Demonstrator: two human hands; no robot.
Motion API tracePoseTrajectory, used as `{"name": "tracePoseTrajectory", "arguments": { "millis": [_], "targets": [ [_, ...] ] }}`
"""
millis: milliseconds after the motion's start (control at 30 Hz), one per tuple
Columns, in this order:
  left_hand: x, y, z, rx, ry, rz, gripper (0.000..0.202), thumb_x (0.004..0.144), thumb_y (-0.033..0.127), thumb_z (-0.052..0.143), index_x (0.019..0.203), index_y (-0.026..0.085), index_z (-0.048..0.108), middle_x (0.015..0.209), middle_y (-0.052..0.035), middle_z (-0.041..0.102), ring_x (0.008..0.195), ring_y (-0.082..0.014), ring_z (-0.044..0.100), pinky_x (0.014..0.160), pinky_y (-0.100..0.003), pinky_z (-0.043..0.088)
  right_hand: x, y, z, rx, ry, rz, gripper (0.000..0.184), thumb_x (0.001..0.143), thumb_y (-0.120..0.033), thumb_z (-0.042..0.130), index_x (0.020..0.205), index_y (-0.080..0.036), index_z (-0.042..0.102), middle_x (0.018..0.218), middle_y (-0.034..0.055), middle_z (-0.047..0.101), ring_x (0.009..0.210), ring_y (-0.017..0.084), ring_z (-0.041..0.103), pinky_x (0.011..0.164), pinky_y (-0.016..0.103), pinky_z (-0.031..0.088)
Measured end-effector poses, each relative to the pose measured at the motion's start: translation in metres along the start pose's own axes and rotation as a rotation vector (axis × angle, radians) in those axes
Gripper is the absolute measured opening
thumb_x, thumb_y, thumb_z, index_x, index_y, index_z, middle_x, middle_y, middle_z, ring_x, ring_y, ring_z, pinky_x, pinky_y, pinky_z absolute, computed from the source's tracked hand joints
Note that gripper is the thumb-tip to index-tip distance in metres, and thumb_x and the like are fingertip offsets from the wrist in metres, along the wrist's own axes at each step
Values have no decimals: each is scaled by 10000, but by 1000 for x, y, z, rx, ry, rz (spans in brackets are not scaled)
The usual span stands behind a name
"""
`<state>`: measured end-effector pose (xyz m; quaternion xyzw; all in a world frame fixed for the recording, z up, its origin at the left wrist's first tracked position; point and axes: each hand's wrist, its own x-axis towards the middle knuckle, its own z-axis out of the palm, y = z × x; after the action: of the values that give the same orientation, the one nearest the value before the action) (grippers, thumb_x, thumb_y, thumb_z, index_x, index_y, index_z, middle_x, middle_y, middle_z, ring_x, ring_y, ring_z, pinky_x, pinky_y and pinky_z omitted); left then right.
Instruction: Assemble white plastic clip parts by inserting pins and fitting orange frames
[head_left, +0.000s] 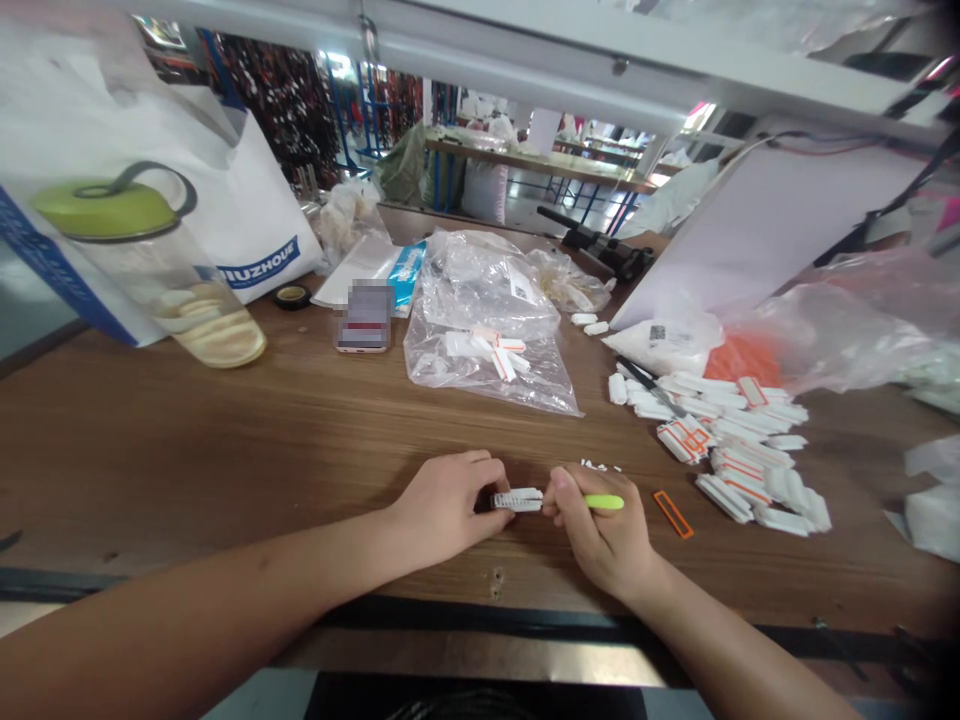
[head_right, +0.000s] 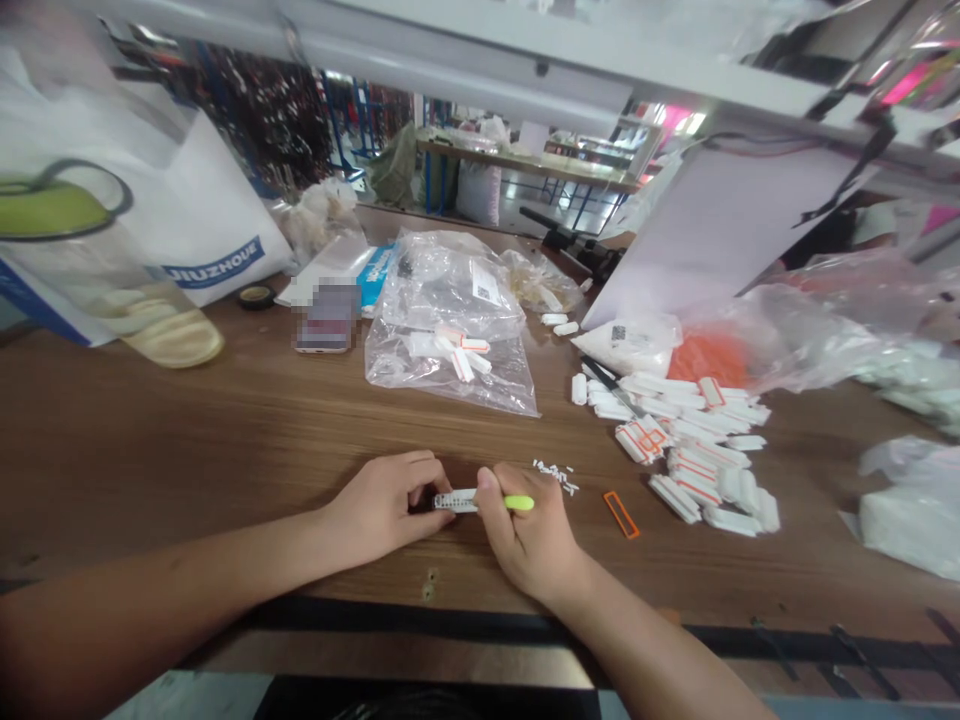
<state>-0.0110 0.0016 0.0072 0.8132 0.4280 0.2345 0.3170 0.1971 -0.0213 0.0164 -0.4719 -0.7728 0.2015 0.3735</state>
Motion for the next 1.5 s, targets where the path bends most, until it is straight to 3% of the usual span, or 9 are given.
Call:
{"name": "tracePoseTrajectory", "arguments": {
  "millis": [233,433,667,1500],
  "targets": [
    [-1,-2,1,7,12,16,75,786,248,691,818,202,641,695,35,526,629,-123,498,582,-246,340,0,3,-1,67,40,71,396,1003,-293,442,648,-184,578,560,-19,564,488,94,515,543,244,398],
    [-1,-2,0,1,13,17,75,786,250,689,807,204,633,696,37,528,628,-124,500,583,-251,344,3,4,1,116,-25,149,411,1003,-339,449,653,-179,595,569,-10,593,486,96,542,524,229,430],
    [-1,0,-2,4,1,17,70,789,256,684,806,209,635,717,28,557,634,-127,506,597,-259,360,6,3,-1,268,77,223,445,992,-403,465,644,-168,608,563,9,616,449,102,564,455,211,450],
    [0,0,-2,15,-15,7,79,788,256,688,814,208,632,709,32,543,642,-129,515,595,-261,363,5,7,0,203,23,211,438,997,-397,454,652,-173,603,570,10,612,469,108,568,481,226,448]
  ]
}}
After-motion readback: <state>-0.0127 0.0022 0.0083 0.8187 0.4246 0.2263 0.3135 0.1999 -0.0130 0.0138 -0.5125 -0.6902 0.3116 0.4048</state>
